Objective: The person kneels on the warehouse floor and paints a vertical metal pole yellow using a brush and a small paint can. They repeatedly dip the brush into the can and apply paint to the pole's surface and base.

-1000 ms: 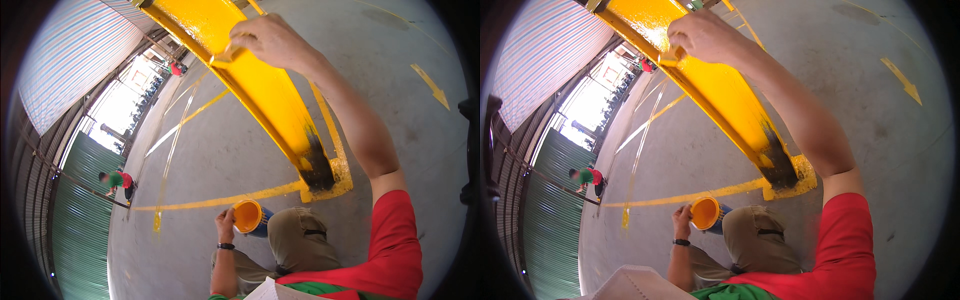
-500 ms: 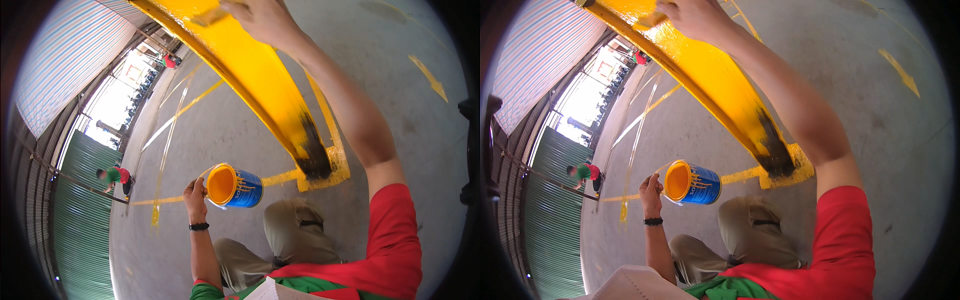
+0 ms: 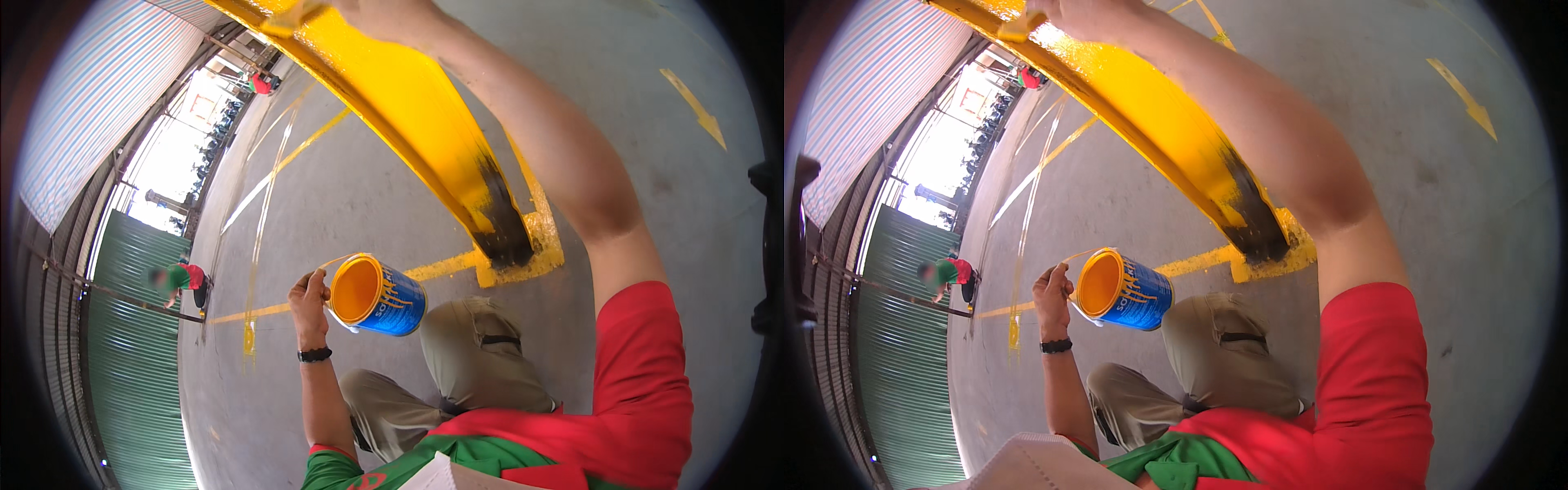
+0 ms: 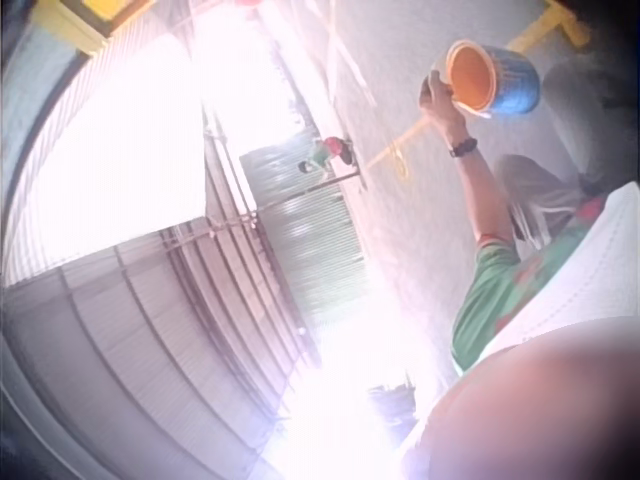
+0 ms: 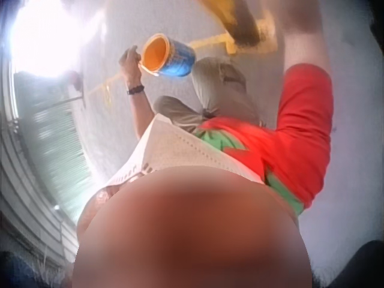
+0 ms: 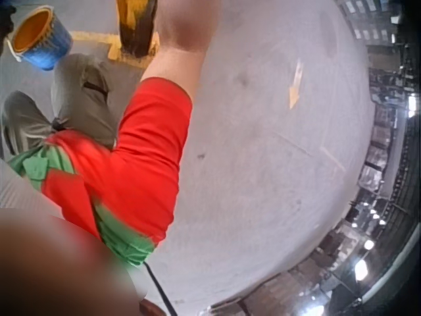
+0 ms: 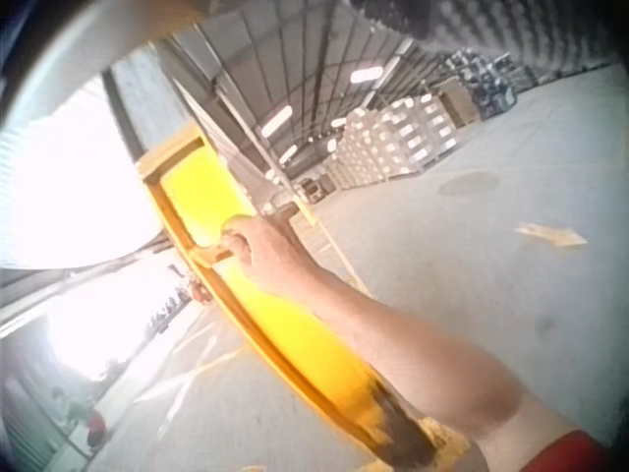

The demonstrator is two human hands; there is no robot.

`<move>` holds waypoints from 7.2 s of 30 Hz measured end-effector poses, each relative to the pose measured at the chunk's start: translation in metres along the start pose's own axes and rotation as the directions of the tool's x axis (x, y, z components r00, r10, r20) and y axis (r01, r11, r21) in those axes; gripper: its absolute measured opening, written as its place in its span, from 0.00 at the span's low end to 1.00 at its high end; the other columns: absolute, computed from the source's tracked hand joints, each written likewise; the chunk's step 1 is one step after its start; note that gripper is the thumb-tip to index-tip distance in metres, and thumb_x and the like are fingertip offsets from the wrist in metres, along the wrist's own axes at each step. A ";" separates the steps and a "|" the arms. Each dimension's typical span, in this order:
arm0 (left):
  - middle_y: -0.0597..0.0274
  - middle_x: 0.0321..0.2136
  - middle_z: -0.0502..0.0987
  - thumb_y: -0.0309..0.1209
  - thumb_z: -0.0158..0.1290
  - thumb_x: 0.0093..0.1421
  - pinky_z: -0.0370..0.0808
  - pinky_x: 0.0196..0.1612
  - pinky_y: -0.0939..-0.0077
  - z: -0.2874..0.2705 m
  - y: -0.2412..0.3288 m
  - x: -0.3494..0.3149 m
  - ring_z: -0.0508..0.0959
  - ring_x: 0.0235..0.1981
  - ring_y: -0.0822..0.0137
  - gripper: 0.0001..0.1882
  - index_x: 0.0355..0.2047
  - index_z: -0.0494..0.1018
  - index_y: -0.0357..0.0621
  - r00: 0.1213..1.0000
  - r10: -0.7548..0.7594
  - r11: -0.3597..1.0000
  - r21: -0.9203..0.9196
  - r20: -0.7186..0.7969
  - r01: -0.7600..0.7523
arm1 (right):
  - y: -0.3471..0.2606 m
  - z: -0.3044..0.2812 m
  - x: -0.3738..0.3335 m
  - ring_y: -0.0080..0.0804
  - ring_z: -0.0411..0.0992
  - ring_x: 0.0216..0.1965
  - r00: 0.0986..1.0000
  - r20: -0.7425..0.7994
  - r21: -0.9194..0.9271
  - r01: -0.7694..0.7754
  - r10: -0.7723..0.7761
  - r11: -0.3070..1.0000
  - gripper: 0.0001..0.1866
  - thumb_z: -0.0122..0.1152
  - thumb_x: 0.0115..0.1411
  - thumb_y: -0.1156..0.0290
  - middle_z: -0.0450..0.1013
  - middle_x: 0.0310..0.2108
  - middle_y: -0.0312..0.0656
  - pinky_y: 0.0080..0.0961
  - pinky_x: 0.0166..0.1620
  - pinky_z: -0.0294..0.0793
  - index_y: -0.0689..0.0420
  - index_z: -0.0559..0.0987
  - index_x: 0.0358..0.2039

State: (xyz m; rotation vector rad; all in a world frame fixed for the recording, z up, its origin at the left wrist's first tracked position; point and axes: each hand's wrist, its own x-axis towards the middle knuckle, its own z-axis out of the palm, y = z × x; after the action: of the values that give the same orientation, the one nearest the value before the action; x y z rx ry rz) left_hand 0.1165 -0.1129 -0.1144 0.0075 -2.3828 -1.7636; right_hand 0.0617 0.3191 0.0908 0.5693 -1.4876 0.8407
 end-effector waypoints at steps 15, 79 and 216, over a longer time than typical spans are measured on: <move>0.68 0.20 0.73 0.33 0.59 0.66 0.65 0.27 0.82 -0.005 -0.010 -0.003 0.70 0.21 0.78 0.14 0.38 0.80 0.30 1.000 -0.025 0.998 0.065 -0.018 0.026 | -0.011 0.000 -0.075 0.37 0.76 0.21 0.995 -0.075 -0.149 0.052 -0.064 0.987 0.12 0.61 0.69 0.64 0.80 0.26 0.47 0.32 0.27 0.72 0.59 0.85 0.43; 0.64 0.20 0.76 0.32 0.60 0.62 0.68 0.26 0.79 -0.018 -0.109 -0.012 0.73 0.20 0.74 0.14 0.35 0.82 0.29 0.990 -0.138 0.987 0.082 -0.033 0.140 | -0.007 -0.002 -0.040 0.44 0.80 0.43 0.908 0.365 -0.199 0.290 -0.204 0.936 0.08 0.59 0.66 0.73 0.81 0.39 0.46 0.36 0.49 0.81 0.59 0.81 0.43; 0.52 0.25 0.83 0.40 0.59 0.57 0.78 0.32 0.72 0.173 -0.136 -0.013 0.81 0.26 0.68 0.23 0.39 0.83 0.28 0.937 -0.093 0.978 0.207 0.337 0.022 | -0.041 0.073 -0.444 0.47 0.81 0.39 -0.044 0.921 -0.388 -0.038 0.386 0.921 0.09 0.61 0.62 0.63 0.81 0.34 0.47 0.43 0.41 0.80 0.54 0.83 0.37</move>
State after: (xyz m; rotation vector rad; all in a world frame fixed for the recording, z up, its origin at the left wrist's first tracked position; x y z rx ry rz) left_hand 0.0911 0.0119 -0.2946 -0.2267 -2.8277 -1.6544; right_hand 0.0948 0.1772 -0.3369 0.8141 -3.1452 0.2975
